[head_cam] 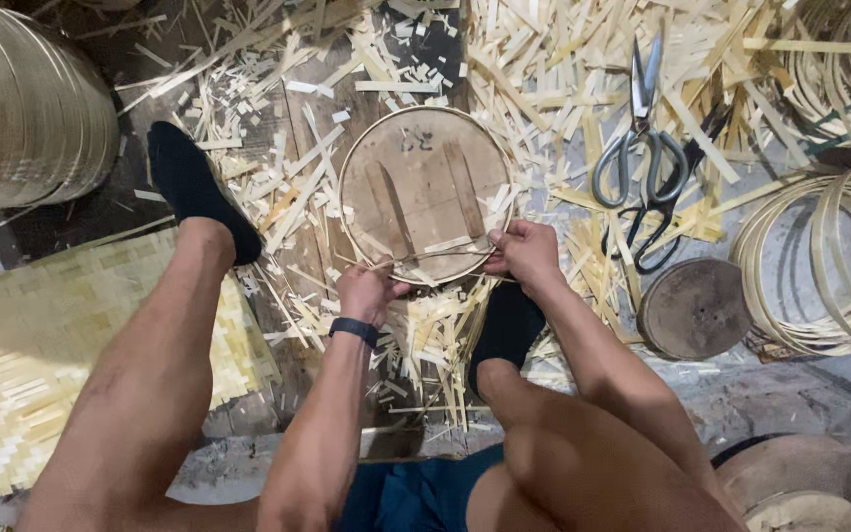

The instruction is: The person places a circular bamboo rim onto a woven bamboo mat, weaves the mat strips around the rim, and trims the excess strips using shears.

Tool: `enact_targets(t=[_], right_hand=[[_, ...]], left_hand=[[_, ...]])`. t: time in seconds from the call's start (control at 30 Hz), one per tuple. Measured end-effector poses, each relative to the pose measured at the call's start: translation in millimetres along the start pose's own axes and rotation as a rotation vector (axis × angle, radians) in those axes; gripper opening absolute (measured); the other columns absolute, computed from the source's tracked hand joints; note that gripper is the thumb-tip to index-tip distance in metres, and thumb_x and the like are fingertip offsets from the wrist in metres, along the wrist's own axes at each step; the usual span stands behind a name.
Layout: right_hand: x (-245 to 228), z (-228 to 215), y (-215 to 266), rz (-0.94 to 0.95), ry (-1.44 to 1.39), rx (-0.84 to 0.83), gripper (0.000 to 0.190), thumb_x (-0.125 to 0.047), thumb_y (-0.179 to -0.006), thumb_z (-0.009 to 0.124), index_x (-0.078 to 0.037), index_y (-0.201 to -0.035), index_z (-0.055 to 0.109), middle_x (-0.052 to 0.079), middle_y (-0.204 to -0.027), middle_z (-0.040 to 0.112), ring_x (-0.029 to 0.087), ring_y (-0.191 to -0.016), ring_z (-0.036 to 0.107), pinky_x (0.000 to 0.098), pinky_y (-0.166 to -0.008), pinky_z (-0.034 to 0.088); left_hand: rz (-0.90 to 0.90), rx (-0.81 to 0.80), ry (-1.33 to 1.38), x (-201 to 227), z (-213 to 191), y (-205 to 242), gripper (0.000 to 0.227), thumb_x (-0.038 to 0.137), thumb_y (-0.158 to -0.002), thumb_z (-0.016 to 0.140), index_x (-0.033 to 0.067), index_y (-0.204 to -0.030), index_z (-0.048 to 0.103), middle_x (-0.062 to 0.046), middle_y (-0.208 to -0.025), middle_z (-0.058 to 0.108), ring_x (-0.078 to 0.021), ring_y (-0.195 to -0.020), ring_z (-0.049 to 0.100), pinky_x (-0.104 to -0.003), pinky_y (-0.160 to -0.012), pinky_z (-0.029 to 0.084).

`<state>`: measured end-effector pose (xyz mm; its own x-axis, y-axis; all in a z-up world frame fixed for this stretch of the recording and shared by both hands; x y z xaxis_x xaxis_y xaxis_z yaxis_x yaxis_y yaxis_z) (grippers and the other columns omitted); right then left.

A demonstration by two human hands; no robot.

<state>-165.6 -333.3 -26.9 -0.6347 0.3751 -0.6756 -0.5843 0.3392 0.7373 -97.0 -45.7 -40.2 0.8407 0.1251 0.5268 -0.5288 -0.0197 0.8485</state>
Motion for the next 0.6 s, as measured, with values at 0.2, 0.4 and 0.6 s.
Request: enact_targets(t=[0.2,0.4,0.6], right_hand=[[-81,-5,34,-0.396,0.555,0.134,0.028,-0.02,-0.093,0.079,0.003,-0.104,0.069,0.013,-0.09,0.072,0.023,-0.081,0.071,0.0399,-0.075,0.06],[-148,52,77,-0.449,0.248,-0.163,0.042,-0.026,-0.094,0.075,-0.004,-0.128,0.062,0.014,-0.112,0.073,0.019,-0.1,0.073,0.0358,-0.087,0.064],[-165,66,103,-0.396,0.106,-0.107,0.03,-0.022,-0.091,0.073,0.0,-0.11,0.066,0.017,-0.099,0.077,0.025,-0.083,0.077,0.0396,-0.074,0.067]], left_hand=[[0.199,0.002,-0.441,89,4,34,0.028,-0.001,-0.086,0.069,-0.0046,-0.111,0.057,-0.025,-0.108,0.069,-0.0264,-0.084,0.07,-0.043,-0.082,0.062],[0.862,-0.367,-0.594,179,61,117,0.052,0.009,-0.088,0.067,0.0103,-0.14,0.058,-0.013,-0.119,0.069,-0.0216,-0.105,0.071,-0.041,-0.095,0.062],[0.937,-0.419,-0.587,186,124,160,0.047,0.026,-0.096,0.068,0.0114,-0.14,0.057,-0.01,-0.115,0.073,-0.019,-0.096,0.072,-0.033,-0.077,0.063]])
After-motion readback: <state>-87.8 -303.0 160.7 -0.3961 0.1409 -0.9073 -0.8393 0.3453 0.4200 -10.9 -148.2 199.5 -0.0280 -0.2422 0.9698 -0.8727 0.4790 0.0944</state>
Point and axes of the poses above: each hand's wrist, its own y-axis away from the middle knuckle, its own z-axis out of the palm, x = y × z, the point moved 7 cm from there along -y, towards the middle knuckle
